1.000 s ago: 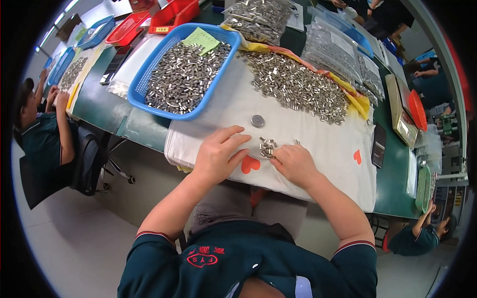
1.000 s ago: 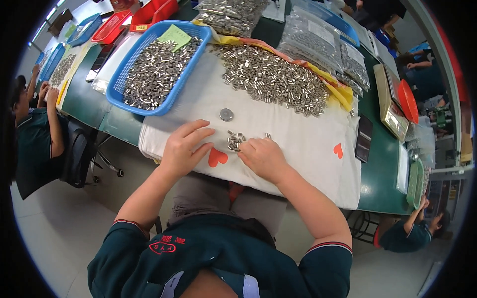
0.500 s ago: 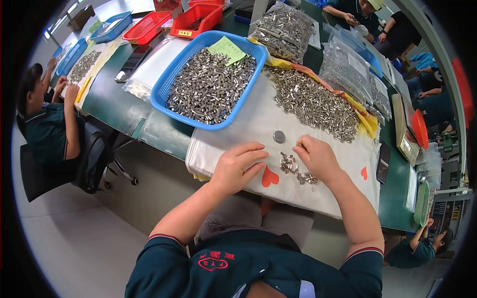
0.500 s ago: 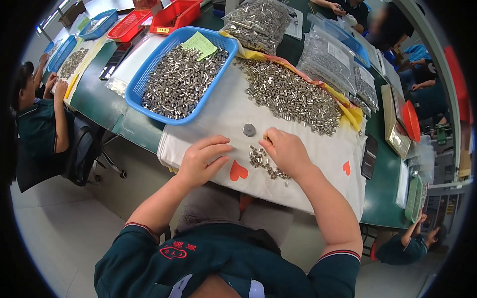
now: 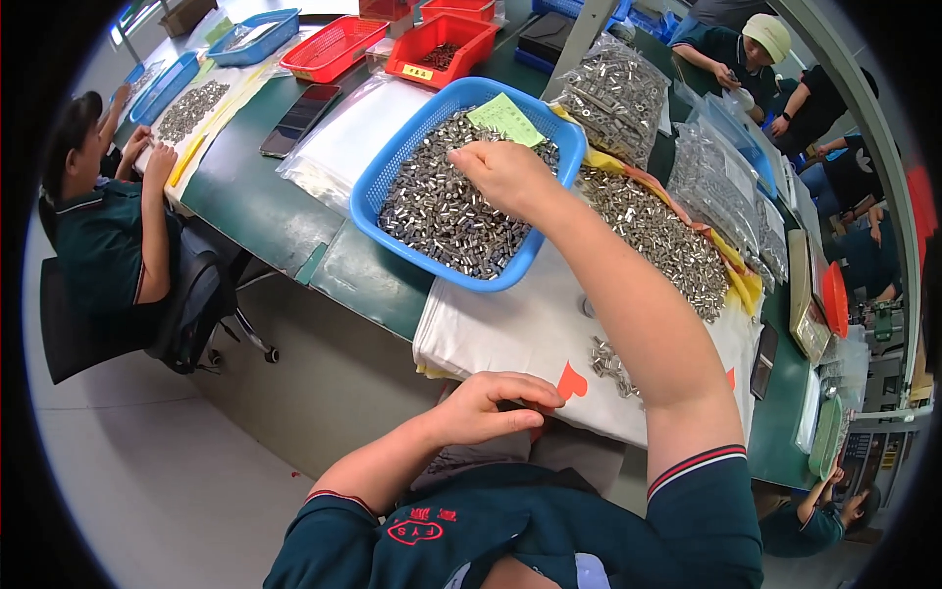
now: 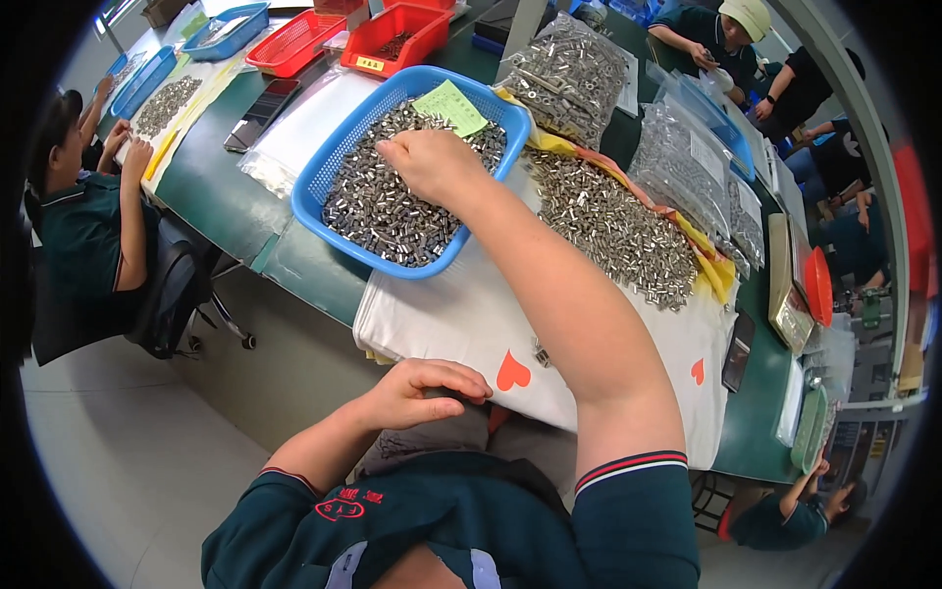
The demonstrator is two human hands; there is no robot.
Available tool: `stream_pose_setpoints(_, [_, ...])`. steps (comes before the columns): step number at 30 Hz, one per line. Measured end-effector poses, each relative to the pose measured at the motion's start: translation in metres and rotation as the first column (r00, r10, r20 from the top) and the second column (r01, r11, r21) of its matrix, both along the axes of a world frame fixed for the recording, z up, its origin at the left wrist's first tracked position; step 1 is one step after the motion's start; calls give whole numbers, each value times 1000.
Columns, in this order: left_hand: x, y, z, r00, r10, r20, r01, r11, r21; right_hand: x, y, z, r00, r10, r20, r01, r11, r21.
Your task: Inspecting and sorting small metal components on a workbench in a factory setting.
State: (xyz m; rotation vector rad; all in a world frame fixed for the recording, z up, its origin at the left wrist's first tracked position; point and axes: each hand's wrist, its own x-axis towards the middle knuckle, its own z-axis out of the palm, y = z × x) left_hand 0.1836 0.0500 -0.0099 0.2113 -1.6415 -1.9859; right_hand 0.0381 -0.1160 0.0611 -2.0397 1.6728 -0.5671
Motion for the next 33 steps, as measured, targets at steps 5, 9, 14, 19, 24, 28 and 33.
stream_pose_setpoints(5, [-6, -2, -6, 989, -121, -82, 129, 987, 100, -11, 17, 29, 999, 3, 48, -7, 997, 80])
stream_pose_setpoints(9, [-6, 2, 1, 966, -236, -103, 247, 962, 120, -43, 66, 41, 963, 62, 263, -13, 982, -187])
stream_pose_setpoints(14, [-28, 28, -27, 851, -522, -62, 499, 767, 404, -143, 185, 8, 883, -399, 247, 404, 914, 34])
stream_pose_setpoints(19, [-73, 66, -64, 693, -719, 53, 469, 505, 724, -149, 270, -54, 908, -417, -45, 408, 903, -134])
stream_pose_setpoints(24, [-115, 81, -67, 688, -724, 36, 256, 290, 922, -118, 279, -66, 917, -360, -170, 328, 925, -191])
stream_pose_setpoints(28, [-127, 93, -83, 739, -674, -28, 188, 166, 968, -110, 295, -70, 927, -368, -75, 344, 911, -227])
stream_pose_setpoints(33, [-134, 95, -87, 771, -636, -35, 171, 154, 973, -104, 291, -71, 907, -421, -13, 395, 860, -324])
